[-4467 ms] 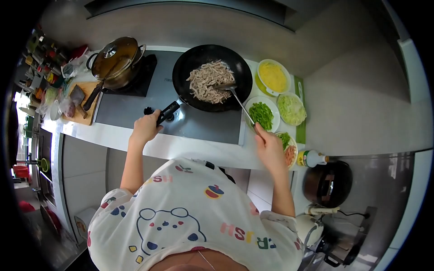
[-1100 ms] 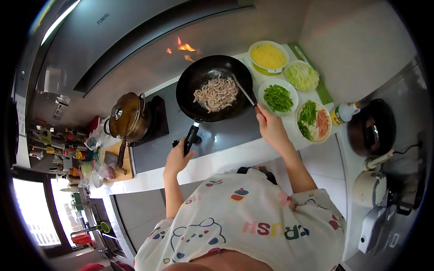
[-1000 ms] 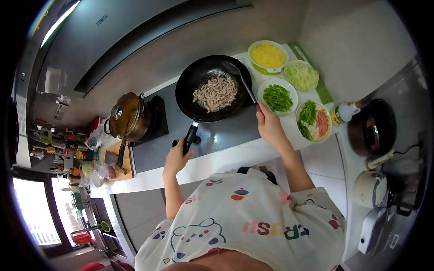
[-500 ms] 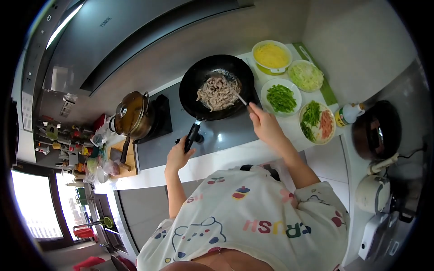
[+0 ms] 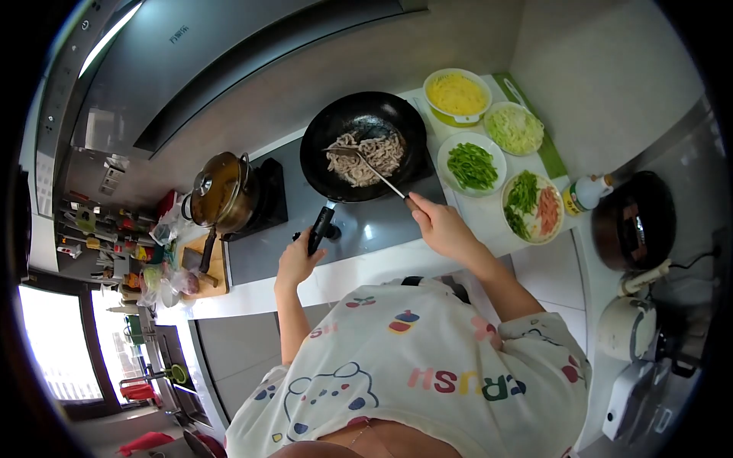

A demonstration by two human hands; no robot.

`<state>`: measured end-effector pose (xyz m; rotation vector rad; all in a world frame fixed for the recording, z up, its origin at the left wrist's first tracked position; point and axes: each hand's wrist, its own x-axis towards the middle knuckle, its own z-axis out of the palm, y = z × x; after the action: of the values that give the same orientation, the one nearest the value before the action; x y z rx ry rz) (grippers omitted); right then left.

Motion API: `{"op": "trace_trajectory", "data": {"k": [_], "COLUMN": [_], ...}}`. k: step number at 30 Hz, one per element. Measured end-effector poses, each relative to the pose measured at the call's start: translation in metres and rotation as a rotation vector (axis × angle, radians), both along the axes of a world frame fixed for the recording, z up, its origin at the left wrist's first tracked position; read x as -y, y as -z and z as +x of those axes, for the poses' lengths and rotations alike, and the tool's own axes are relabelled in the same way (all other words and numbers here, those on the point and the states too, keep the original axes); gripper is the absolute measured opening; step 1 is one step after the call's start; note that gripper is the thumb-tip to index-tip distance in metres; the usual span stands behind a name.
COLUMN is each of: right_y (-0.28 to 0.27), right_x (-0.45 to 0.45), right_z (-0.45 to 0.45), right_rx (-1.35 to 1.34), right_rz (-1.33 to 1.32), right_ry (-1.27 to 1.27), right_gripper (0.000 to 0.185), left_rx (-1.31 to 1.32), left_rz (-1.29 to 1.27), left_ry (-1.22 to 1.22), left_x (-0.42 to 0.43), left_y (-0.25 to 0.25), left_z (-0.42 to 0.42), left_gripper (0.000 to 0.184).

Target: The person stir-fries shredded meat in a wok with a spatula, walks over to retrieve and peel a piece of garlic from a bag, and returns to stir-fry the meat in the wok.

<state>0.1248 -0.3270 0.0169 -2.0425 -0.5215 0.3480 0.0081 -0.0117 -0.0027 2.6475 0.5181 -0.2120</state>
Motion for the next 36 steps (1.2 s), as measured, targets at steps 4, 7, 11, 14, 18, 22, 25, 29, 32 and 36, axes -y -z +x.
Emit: {"op": "trace_trajectory", "data": {"k": [4,7,11,14,18,22,25,29,32,36], "right_y": [0.019,0.023,0.034,0.021,-0.042,-0.095,-0.088,-0.033,-0.006,-0.004], "right_x": [0.000,-0.010,-0.027,-0.024,0.020,0.044,0.044,0.018,0.009,0.014], "right_z": [0.019,0.033,0.049,0.046,0.031,0.012,0.015,0.038,0.048,0.048], "right_rx": [0.192,0.233,0.360,0.393,0.433,0.336,0.344,0.385,0.375,0.359], "right_rz": [-0.002,0.008,-0.045,-0.240,-0.345,-0.531,-0.540,-0.286,-0.234,-0.275], "right_ry": [0.069,0.126,0.026,-0.034,-0.067,-0.083,-0.104,-0.037,0.015,-0.003], "right_gripper": [0.041,0.040,0.039,0.039,0.038,0.037,0.036,0.036,0.036,0.036], "left_rx": [0.000,0.001,0.008,-0.008,0.011,0.006,0.021,0.018,0.032,0.025], "left_rz": [-0.010,0.003,-0.016,-0.007,0.003,0.006,-0.007,0.010,0.012,-0.013], "left_ry": [0.001,0.007,0.010,0.008,0.014,0.009,0.003,0.027,0.013,-0.008], "left_x": [-0.001,-0.001,-0.001,-0.002,0.000,0.000,-0.002,-0.004,-0.002,-0.001], "left_y": [0.002,0.001,0.000,0.000,0.001,-0.001,0.002,0.002,0.004,0.002], "left_z": [-0.001,0.000,-0.001,-0.001,0.000,-0.001,-0.002,-0.001,-0.002,-0.002], "left_gripper": [0.064,0.064,0.063,0.063,0.063,0.065,0.067,0.068,0.069,0.068]}}
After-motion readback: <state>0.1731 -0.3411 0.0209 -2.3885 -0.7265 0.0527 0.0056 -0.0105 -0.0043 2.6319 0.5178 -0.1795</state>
